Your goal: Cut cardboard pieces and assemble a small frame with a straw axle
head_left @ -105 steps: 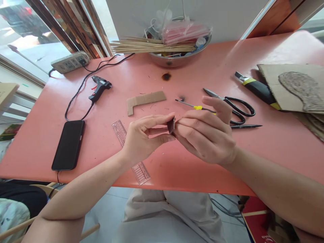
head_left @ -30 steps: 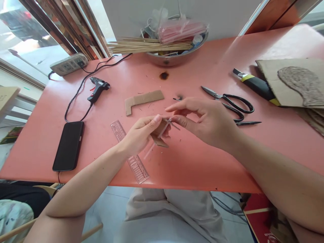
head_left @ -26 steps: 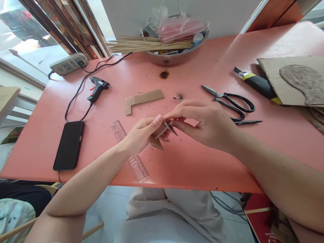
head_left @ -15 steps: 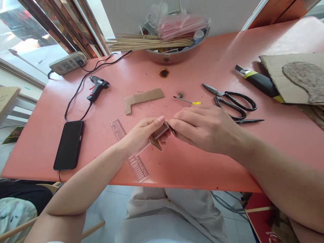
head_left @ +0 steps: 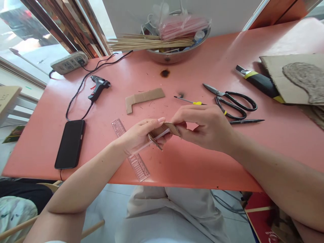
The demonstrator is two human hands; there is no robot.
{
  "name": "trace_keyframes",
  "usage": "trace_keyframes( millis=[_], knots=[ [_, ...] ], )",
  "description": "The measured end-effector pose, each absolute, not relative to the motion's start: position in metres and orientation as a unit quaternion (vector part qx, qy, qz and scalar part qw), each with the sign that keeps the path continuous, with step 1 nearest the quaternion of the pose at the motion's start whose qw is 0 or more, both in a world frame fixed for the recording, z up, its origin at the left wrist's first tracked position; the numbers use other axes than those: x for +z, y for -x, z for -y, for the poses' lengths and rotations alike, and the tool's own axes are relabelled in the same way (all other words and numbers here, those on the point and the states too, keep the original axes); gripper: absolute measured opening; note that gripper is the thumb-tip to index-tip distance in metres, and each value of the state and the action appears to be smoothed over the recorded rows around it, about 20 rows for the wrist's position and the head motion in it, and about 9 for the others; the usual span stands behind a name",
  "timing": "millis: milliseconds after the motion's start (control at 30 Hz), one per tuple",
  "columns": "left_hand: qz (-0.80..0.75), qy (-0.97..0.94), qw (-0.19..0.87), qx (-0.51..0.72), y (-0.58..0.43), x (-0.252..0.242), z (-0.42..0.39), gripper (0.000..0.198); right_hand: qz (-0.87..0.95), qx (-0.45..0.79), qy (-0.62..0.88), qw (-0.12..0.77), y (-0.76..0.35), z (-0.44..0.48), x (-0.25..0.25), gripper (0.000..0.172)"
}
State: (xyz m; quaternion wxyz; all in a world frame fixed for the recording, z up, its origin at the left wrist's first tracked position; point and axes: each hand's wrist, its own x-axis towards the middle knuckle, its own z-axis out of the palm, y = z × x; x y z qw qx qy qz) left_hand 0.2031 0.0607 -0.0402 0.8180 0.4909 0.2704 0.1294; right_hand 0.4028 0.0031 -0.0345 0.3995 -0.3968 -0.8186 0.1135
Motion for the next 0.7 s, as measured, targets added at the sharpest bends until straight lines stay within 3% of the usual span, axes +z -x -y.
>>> trace_keyframes(
  millis=[133, 267, 367, 567, 700],
  knots=[
    [-0.302, -0.629, 0.681, 0.224, -0.196, -0.041, -0.068, 0.061, 0.815, 0.033, 0.452, 0.361, -0.405, -0.003, -0.041, 0.016],
    [-0.344, -0.735, 0.389, 0.436, -0.187, -0.041, -0.069, 0.043, 0.798, -0.092, 0.503, 0.319, -0.404, -0.002, -0.051, 0.018],
    [-0.320, -0.803, 0.218, 0.453, -0.188, -0.045, -0.061, 0.032, 0.780, -0.154, 0.524, 0.304, -0.398, -0.002, -0.056, 0.023],
    [-0.345, -0.835, 0.119, 0.413, -0.204, -0.059, -0.050, 0.012, 0.768, -0.222, 0.507, 0.323, -0.380, -0.002, -0.063, 0.026],
    [-0.347, -0.829, 0.058, 0.434, -0.207, -0.062, -0.053, 0.012, 0.782, -0.213, 0.494, 0.316, -0.379, -0.003, -0.061, 0.021]
  ],
)
